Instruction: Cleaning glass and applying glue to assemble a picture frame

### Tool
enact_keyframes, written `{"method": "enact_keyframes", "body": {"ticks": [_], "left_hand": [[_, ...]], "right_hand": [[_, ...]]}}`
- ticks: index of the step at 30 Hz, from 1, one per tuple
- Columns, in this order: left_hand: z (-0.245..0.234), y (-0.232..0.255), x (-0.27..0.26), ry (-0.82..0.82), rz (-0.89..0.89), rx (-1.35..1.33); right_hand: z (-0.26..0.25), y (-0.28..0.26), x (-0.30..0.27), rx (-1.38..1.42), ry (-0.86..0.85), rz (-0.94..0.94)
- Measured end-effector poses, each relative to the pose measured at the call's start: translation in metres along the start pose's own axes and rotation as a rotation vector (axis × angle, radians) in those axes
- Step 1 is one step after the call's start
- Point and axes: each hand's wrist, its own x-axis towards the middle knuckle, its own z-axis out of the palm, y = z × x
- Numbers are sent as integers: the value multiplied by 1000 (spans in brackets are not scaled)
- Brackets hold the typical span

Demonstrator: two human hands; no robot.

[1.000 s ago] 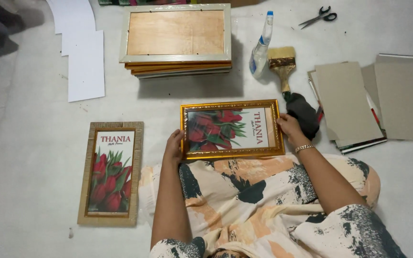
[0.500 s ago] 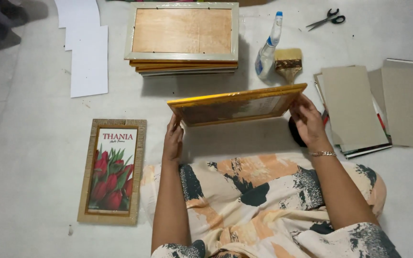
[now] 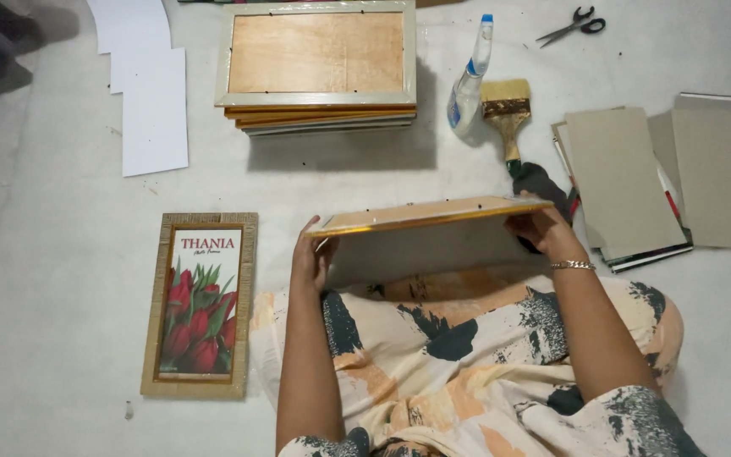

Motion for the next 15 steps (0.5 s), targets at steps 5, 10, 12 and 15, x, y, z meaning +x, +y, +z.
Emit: {"method": "enact_keyframes", "body": {"ticks": [5, 10, 12, 15], "left_hand": [[-46, -33, 9, -21, 216, 458], [-2, 10, -28, -91, 277, 488], [-10, 8, 5, -31, 27, 214], [-15, -1, 16, -21, 51, 289]], "right_hand": [[-6, -17, -19, -243, 14, 0], [-6, -7, -2, -437, -17, -116], [2, -16, -10, -436, -38, -148], [25, -21, -32, -431, -41, -201]]}}
